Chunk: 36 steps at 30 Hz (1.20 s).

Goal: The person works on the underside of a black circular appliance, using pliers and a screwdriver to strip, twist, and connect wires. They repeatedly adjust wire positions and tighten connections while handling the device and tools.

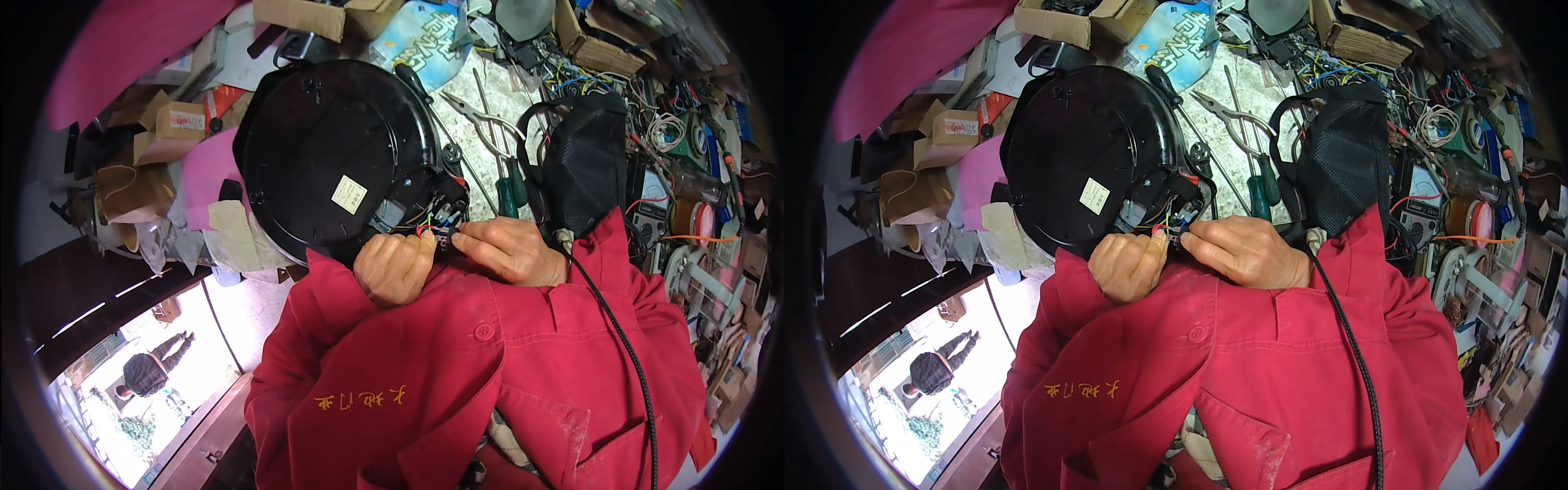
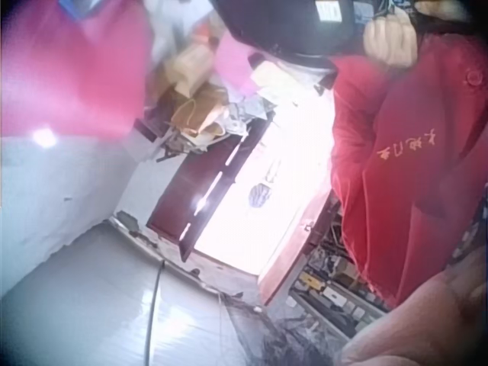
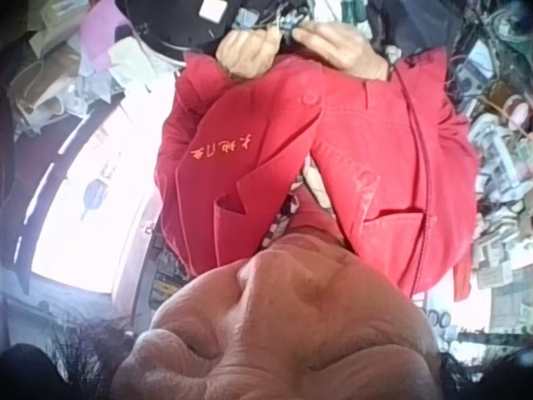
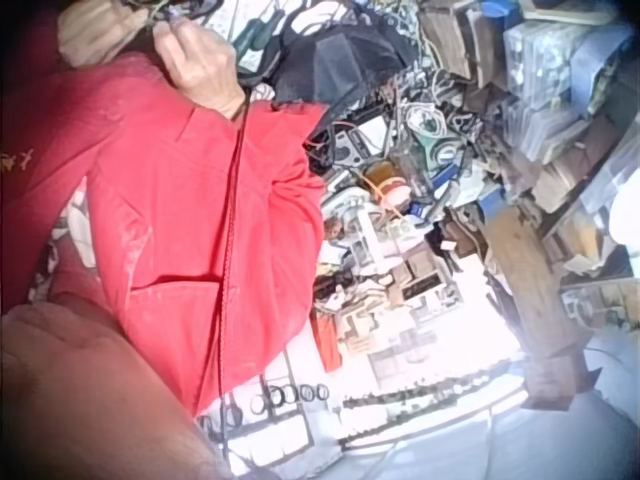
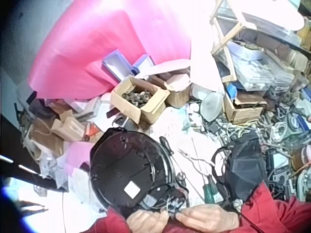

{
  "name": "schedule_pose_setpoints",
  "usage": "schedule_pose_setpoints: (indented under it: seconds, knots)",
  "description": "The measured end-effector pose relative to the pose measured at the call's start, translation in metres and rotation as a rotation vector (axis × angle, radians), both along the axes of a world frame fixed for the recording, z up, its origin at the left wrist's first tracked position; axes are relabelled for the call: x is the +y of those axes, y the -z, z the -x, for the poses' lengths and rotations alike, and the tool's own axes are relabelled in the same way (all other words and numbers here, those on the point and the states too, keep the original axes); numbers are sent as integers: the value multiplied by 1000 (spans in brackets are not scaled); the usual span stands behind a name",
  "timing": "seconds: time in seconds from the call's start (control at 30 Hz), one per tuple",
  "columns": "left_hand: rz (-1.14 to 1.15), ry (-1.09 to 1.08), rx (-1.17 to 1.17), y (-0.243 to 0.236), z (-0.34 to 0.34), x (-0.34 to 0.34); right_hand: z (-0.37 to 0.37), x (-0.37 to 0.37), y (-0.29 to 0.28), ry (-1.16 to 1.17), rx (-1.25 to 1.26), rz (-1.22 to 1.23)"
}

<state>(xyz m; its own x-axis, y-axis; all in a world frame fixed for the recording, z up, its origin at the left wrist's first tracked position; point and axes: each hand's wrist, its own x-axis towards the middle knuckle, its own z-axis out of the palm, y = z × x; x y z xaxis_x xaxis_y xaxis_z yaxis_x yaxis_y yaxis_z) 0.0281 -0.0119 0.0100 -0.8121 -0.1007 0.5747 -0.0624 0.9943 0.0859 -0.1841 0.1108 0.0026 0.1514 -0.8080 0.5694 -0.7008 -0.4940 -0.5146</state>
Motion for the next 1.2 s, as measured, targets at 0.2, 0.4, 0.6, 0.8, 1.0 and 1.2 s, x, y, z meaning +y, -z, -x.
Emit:
schedule_pose_setpoints:
  seconds: [0.2, 0.4, 0.6, 0.8, 1.0, 1.2]
  knots:
    - [25, 5, 2, -3, -1, 2, 0, 2, -3, 12, -16, -17]
    - [30, 10, 4, -3, -1, 4, 1, 4, -5, -15, -25, -71]
    - [29, 3, 7, -3, -1, 4, 2, 4, -7, -2, -31, -85]
    - [-94, 1, -13, -3, -3, 2, 2, 5, -6, 19, -53, -80]
    - [-522, -164, 50, -1, -6, 5, -3, -2, -8, 55, -147, -100]
    - [-573, -238, 31, -4, -5, 9, -7, -9, -8, 46, -214, -57]
